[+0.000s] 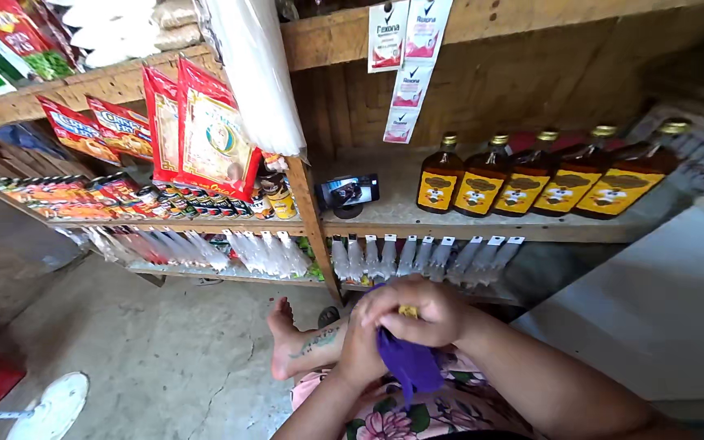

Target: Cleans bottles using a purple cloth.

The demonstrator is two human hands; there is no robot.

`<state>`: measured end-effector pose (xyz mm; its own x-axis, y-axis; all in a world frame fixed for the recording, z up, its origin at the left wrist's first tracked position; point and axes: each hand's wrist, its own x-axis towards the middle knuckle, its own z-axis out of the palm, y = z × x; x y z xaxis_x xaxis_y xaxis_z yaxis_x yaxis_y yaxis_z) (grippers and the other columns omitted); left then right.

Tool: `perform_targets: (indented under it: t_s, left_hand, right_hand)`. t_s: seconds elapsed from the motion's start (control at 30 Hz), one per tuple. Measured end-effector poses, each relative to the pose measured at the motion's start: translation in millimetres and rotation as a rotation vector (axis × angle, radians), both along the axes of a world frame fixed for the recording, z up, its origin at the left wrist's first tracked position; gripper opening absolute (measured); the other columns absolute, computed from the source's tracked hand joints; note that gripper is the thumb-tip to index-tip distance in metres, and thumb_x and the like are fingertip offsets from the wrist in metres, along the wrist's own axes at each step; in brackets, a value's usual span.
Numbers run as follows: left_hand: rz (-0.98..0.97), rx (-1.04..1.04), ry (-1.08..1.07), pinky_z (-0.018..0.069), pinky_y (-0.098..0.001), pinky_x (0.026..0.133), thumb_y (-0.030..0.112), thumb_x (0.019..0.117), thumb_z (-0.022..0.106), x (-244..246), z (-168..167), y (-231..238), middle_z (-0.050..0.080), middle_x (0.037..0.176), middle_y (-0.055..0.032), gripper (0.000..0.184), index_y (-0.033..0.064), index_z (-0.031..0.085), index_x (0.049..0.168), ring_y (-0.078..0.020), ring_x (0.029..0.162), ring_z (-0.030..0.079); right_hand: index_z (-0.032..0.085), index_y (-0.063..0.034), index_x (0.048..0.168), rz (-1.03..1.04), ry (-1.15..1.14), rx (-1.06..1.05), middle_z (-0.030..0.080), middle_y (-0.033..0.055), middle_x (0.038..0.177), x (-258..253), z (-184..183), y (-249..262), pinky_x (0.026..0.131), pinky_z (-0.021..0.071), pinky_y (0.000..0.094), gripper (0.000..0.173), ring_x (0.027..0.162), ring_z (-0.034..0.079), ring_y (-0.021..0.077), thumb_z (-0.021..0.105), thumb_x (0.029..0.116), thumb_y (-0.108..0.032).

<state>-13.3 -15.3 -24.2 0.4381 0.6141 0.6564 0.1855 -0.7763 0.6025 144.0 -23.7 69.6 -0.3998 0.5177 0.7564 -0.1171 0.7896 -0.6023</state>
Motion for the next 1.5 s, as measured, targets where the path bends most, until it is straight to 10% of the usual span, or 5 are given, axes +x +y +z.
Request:
perform_targets:
  t_s: [0.2, 0.9, 1.37, 1.5]
  left_hand:
    - [-0.006, -0.069, -0.012, 0.0487, -0.0434, 0.107, 0.021, 0.0789, 0.079, 8.6, -6.5, 7.8, 0.065, 0.128, -0.0213, 0.056, -0.0043, 0.061, 0.125, -0.0266, 0.123, 0.062]
    - [-0.227, -0.144, -0.153, 0.0413, -0.0354, 0.117, 0.015, 0.0919, 0.070, 7.6, -25.1, 12.0, 0.055, 0.147, -0.0174, 0.050, -0.0018, 0.059, 0.138, -0.0196, 0.137, 0.053]
    - [-0.206, -0.243, -0.342, 0.0466, -0.0334, 0.111, 0.008, 0.0955, 0.063, 8.4, -29.7, 12.6, 0.066, 0.132, -0.0162, 0.013, -0.0019, 0.068, 0.102, -0.0192, 0.130, 0.059]
    - [-0.220, -0.261, -0.336, 0.0455, -0.0351, 0.113, 0.007, 0.0975, 0.060, 9.3, -27.6, 12.4, 0.064, 0.135, -0.0178, 0.017, -0.0026, 0.068, 0.109, -0.0215, 0.131, 0.058]
  right_hand:
    - [0.064, 0.0010, 0.116, -0.423, 0.182, -0.154, 0.063, -0.0025, 0.083, -17.6, -7.6, -24.7, 0.069, 0.0527, 0.0179, 0.023, 0.071, 0.058, -0.0016, 0.046, 0.1055, -0.010]
    - [0.065, -0.0116, 0.111, -0.281, 0.266, -0.087, 0.063, -0.0079, 0.082, 11.8, -24.9, -17.9, 0.064, 0.0489, 0.0135, 0.017, 0.067, 0.055, -0.0058, 0.050, 0.1054, -0.014]
    - [0.066, -0.0137, 0.112, -0.293, 0.319, -0.072, 0.062, -0.0089, 0.078, 18.2, -27.9, -14.9, 0.066, 0.0499, 0.0145, 0.017, 0.067, 0.056, -0.0051, 0.050, 0.1053, -0.014]
    - [0.067, -0.0151, 0.111, -0.300, 0.339, -0.083, 0.061, -0.0099, 0.076, 19.6, -27.5, -13.2, 0.064, 0.0489, 0.0141, 0.017, 0.066, 0.055, -0.0052, 0.050, 0.1054, -0.015]
